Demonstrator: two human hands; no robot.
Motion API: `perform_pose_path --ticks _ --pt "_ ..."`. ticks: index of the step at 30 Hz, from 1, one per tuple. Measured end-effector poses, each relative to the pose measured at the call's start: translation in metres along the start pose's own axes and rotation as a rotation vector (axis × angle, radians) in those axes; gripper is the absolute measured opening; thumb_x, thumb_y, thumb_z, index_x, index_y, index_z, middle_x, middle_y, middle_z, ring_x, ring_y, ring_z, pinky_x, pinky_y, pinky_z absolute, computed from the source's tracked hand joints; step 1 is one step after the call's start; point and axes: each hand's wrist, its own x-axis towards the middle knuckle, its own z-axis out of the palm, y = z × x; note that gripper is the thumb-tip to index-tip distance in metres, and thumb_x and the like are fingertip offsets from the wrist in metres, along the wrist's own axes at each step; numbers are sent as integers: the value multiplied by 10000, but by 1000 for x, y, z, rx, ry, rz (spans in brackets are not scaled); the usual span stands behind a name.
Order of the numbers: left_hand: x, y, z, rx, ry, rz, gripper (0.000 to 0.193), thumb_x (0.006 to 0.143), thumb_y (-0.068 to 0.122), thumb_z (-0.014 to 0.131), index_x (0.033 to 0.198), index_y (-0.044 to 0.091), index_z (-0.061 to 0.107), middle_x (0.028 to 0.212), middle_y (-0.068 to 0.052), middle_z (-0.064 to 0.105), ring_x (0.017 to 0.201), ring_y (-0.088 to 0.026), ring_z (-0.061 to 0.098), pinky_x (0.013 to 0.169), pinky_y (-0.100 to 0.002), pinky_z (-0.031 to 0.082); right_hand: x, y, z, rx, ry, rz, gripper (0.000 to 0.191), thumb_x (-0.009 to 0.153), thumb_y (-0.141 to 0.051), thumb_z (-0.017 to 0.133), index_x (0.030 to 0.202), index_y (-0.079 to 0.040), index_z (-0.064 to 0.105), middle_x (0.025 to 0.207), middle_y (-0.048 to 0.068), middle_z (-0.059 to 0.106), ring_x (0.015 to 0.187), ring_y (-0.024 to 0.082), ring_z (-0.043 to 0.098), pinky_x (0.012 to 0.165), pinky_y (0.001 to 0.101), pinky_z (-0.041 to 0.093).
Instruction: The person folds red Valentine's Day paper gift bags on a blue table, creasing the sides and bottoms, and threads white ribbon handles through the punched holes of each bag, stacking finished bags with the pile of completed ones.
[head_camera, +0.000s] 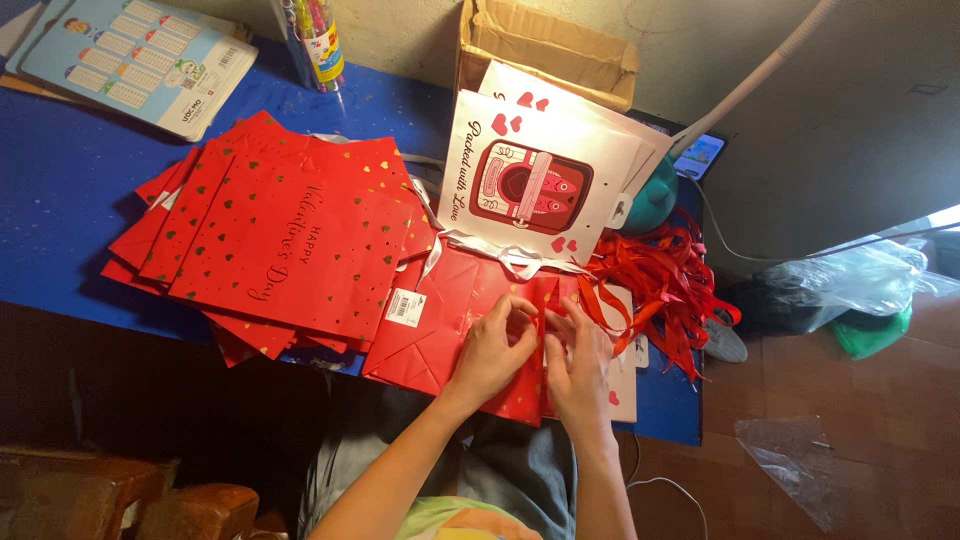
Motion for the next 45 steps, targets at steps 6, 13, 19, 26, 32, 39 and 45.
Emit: perform_pose_path --ticks 6,13,19,26,32,39,45 --pt "3 -8 -7 22 -53 -105 349 862 80 691 1191 56 578 808 -67 703 709 -148 708 677 -308 581 3 18 6 451 -137 149 368 956 -8 547 1321 -23 597 1227 71 716 1156 149 687 987 311 526" --pt "0 -24 -8 -321 -71 -141 312 900 4 626 1202 45 556 904 -19 607 753 -61 599 642 -250 517 5 7 19 170 -39 22 317 926 -18 627 1233 -60 693 1127 91 718 1053 233 646 943 347 503" --pt "-1 -28 -16 -741 -149 -301 298 924 -34 565 1208 51 543 996 -41 590 866 -81 624 791 -243 527 9 -20 8 -231 75 -193 164 858 -94 720 1021 -68 724 1018 116 658 983 290 584 896 413 435" --pt "0 -25 -20 -754 -131 -335 326 922 -6 547 1243 52 553 1021 -27 599 913 -79 609 818 -230 519 -3 -15 2 -1 -88 40 118 973 -155 654 984 -46 698 915 76 668 885 216 630 790 353 495" --pt "-4 -29 -23 -696 -196 -251 350 964 -15 674 1301 29 592 969 29 528 843 -10 499 768 -173 444 1 23 33 728 -114 283 191 1087 -194 529 1055 -28 617 900 -9 626 822 56 564 719 244 481" --pt "-6 -19 -26 -591 -116 -191 295 959 11 647 1254 24 648 893 36 557 762 -2 540 683 -194 475 3 52 30 1137 -324 522 197 1054 -229 550 982 -58 614 547 -63 420 401 63 385 392 217 375" --pt "-9 -4 -31 120 23 36 282 883 63 690 1161 43 730 829 -81 629 657 -150 632 615 -287 525 7 54 45 611 -204 451 195 974 -142 642 1131 -39 692 627 -30 595 474 30 491 426 227 367"
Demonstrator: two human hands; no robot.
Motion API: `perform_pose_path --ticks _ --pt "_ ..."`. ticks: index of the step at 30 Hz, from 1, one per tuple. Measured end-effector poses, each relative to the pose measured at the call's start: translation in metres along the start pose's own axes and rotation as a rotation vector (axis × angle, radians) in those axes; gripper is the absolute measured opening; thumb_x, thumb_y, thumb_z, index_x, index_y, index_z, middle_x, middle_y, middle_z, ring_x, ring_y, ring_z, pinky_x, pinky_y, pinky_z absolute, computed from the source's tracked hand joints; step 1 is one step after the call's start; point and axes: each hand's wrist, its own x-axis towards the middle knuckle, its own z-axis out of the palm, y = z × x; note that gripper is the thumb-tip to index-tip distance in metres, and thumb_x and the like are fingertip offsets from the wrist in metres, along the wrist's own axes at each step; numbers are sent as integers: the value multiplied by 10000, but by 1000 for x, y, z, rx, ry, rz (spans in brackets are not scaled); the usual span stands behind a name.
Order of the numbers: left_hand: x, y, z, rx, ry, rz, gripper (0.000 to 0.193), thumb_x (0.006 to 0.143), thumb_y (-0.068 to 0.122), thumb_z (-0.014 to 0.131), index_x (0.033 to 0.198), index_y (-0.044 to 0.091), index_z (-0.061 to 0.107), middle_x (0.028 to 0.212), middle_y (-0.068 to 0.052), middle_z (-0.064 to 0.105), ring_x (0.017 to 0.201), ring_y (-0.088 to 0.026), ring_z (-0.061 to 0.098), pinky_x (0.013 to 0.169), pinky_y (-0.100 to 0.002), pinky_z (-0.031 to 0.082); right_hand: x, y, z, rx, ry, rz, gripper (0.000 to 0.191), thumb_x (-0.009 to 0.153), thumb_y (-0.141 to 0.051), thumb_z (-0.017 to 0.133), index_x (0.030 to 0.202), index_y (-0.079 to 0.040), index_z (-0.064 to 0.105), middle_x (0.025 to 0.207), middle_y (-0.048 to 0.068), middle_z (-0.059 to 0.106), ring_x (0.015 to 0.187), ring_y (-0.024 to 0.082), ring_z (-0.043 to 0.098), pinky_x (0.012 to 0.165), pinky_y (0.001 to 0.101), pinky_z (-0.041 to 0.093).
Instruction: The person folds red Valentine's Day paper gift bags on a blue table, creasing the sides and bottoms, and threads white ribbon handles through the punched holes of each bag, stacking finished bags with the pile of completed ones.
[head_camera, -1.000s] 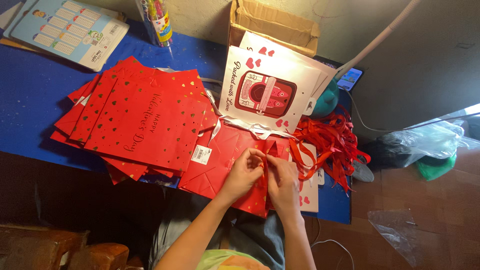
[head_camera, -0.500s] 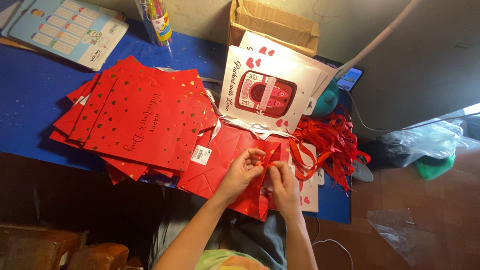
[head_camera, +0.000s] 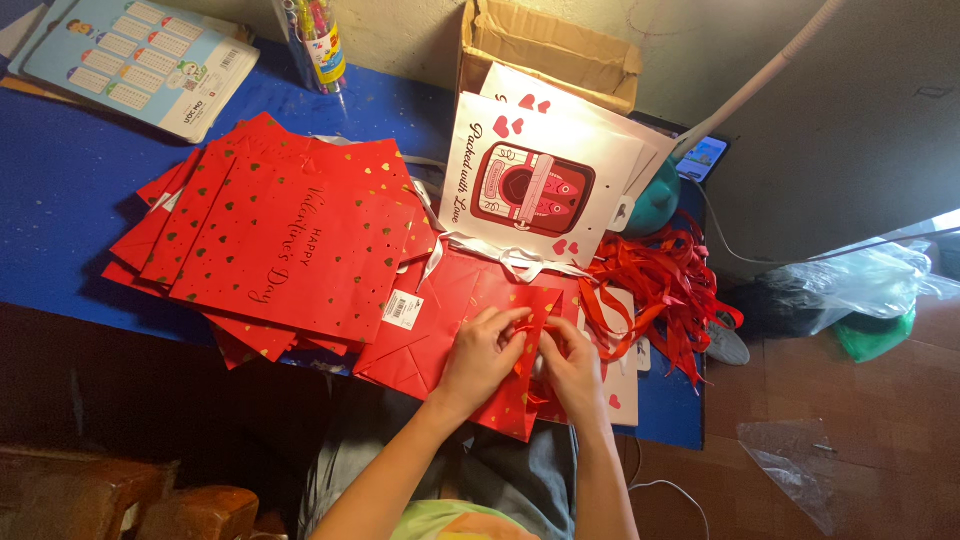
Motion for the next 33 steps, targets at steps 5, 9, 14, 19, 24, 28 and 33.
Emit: perform_pose_path --ticks 5,9,14,19,24,28,33 --pt "-3 1 -1 33 69 54 149 899 132 725 1014 45 760 859 -113 699 705 -219 702 632 -322 547 -1 1 3 59 14 2 192 979 -131 672 1131 -29 727 652 -29 572 479 25 426 417 219 301" --pt "-1 -7 -3 -34 71 -25 146 913 155 705 980 26 716 857 -112 755 668 -202 740 599 -326 564 0 -2 5 243 -22 13 174 969 -112 676 1113 -25 722 768 -26 678 524 13 480 445 198 334" --pt "0 -14 -6 -70 90 -153 184 953 180 650 1000 4 624 809 -136 745 677 -203 741 622 -336 565 -1 -1 8 167 9 43 153 972 -117 685 1071 -22 753 798 -2 717 541 6 507 444 192 328" --pt "3 -9 -9 26 29 60 243 889 146 686 1104 34 679 946 -136 734 750 -247 717 662 -366 556 3 7 7 220 -3 53 120 968 -108 684 1046 -27 725 730 -10 669 519 36 515 432 203 336" --pt "2 -8 -9 53 -6 -47 155 926 180 697 1029 64 712 918 -120 751 742 -257 737 652 -363 550 5 14 9 277 -12 17 97 965 -77 671 1036 -13 694 741 -19 674 576 48 585 495 221 448" --pt "3 -9 -7 -140 35 -169 159 977 213 619 1034 65 612 902 -99 759 792 -248 771 655 -345 573 5 15 11 202 -5 -5 104 969 -71 678 1043 -6 707 724 1 672 579 50 584 511 223 456" --pt "1 -10 -10 3 81 59 178 942 151 688 1067 35 638 914 -152 734 832 -305 738 685 -373 551 3 13 11 206 -16 6 107 965 -82 675 1042 -13 704 697 19 668 547 61 579 490 231 443"
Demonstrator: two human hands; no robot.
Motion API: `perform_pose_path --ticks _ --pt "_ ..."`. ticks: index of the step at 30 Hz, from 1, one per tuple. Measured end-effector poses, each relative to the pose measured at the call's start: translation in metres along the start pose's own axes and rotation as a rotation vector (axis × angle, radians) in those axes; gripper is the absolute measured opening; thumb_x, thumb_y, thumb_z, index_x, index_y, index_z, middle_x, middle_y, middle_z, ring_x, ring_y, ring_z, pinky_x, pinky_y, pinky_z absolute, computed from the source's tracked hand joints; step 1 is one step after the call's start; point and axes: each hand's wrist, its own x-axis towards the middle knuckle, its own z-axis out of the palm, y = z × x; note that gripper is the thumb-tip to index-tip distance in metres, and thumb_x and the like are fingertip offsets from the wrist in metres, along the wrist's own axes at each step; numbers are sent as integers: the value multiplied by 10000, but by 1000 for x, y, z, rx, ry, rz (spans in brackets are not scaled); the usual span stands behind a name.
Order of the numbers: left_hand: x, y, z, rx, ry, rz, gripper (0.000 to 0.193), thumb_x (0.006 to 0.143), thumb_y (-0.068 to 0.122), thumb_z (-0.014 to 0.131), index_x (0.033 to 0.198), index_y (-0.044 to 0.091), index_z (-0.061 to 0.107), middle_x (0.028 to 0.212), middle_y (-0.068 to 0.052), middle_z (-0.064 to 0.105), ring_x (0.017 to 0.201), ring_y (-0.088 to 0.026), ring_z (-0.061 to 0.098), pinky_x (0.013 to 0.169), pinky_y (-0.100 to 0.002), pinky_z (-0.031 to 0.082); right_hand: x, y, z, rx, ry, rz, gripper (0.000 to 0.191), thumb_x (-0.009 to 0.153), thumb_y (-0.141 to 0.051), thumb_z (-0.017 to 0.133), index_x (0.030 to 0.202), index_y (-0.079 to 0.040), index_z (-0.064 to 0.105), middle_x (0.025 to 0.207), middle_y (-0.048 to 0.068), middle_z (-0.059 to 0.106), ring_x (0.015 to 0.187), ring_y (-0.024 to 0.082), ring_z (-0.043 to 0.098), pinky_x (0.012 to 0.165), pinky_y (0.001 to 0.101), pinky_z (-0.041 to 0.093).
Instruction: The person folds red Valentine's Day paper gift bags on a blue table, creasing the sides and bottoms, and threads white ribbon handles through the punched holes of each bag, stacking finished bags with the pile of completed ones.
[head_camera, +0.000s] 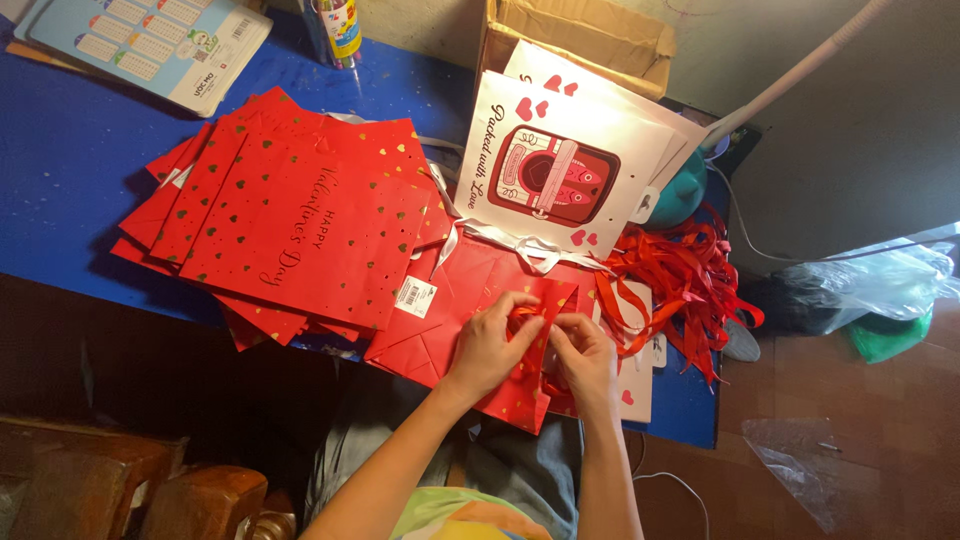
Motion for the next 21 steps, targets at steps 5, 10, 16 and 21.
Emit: perform_pose_path --ticks 5,10,16,21 --pt "-3 -8 3 -22 -20 16 92 997 137 674 1038 56 661 898 -139 757 796 -234 774 672 -338 575 -3 -5 0 -23 -9 8 116 959 -98 695 1043 -19 707 765 -6 683 599 41 566 507 212 416" --pt "-6 -18 11 -218 94 -182 167 1051 201 575 1076 38 553 854 -103 732 733 -179 768 632 -298 595 -5 -12 5 21 -18 102 107 946 -104 684 1019 -35 719 801 -12 707 649 35 614 546 203 474" --pt "-7 -12 4 -231 88 -112 386 989 247 649 1290 42 522 988 -101 727 789 -192 740 665 -295 599 -2 -14 9 -54 -55 17 108 970 -107 691 1012 -16 731 805 -22 685 657 18 560 547 191 434" --pt "0 -13 -5 -96 17 -2 261 976 230 718 1163 49 714 960 -122 748 842 -196 756 697 -309 593 -2 -17 13 -32 -53 32 105 965 -106 677 1010 -20 719 802 -26 679 660 20 582 553 201 480"
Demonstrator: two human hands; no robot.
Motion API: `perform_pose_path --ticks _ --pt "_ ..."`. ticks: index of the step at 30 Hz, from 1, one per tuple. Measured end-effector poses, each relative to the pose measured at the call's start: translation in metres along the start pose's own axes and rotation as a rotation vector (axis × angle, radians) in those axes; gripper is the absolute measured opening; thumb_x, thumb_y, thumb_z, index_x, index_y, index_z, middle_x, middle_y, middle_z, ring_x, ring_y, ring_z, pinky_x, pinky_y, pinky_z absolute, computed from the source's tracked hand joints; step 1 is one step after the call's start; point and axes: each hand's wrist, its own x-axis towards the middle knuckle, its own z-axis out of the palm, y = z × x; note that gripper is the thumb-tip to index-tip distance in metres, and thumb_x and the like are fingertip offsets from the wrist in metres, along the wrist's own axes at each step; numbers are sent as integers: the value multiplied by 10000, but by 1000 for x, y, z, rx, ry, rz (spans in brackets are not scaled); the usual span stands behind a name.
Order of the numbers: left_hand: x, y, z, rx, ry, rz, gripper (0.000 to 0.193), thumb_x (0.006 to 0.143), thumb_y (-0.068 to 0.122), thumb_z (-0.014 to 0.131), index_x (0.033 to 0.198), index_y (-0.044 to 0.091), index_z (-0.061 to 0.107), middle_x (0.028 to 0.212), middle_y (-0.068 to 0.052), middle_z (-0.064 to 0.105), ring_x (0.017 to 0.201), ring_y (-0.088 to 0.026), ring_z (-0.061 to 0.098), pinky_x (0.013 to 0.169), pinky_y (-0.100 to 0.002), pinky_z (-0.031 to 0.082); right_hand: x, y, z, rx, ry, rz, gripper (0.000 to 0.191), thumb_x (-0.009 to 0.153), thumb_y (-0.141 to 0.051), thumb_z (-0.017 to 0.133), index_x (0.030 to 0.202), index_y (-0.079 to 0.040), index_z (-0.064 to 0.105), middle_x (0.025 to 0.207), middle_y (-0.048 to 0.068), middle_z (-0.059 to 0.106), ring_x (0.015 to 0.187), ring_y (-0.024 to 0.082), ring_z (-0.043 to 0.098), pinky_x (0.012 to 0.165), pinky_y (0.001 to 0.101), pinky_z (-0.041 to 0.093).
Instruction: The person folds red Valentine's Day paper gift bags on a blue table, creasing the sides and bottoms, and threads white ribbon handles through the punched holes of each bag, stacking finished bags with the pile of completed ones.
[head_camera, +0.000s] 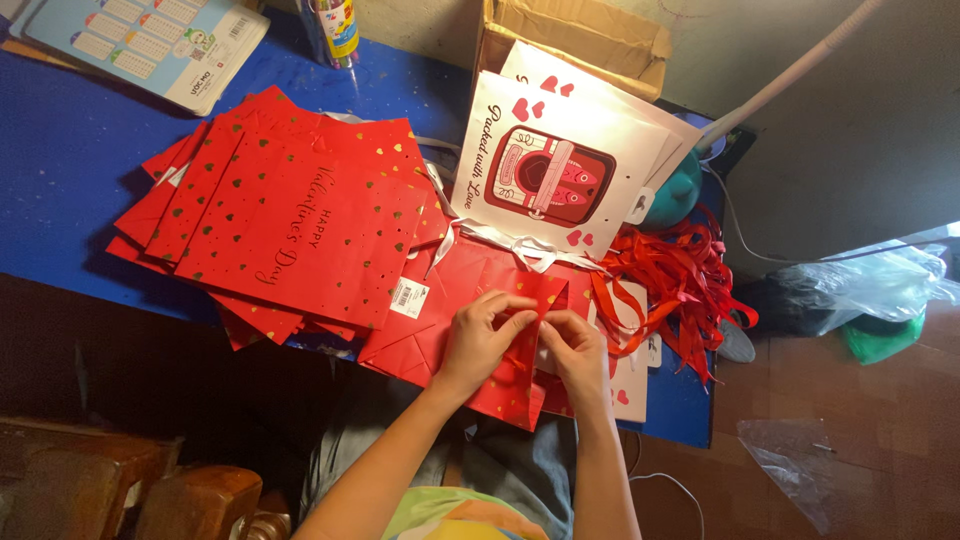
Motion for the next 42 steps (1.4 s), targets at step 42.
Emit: perform_pose_path --ticks 42 --pt "-1 -13 -7 -210 55 -192 177 1055 185 546 1024 15 505 901 -106 744 763 -200 786 645 -305 648 -2 0 14 95 61 -58 185 964 -125 660 1095 0 700 797 41 711 522 89 570 473 249 469"
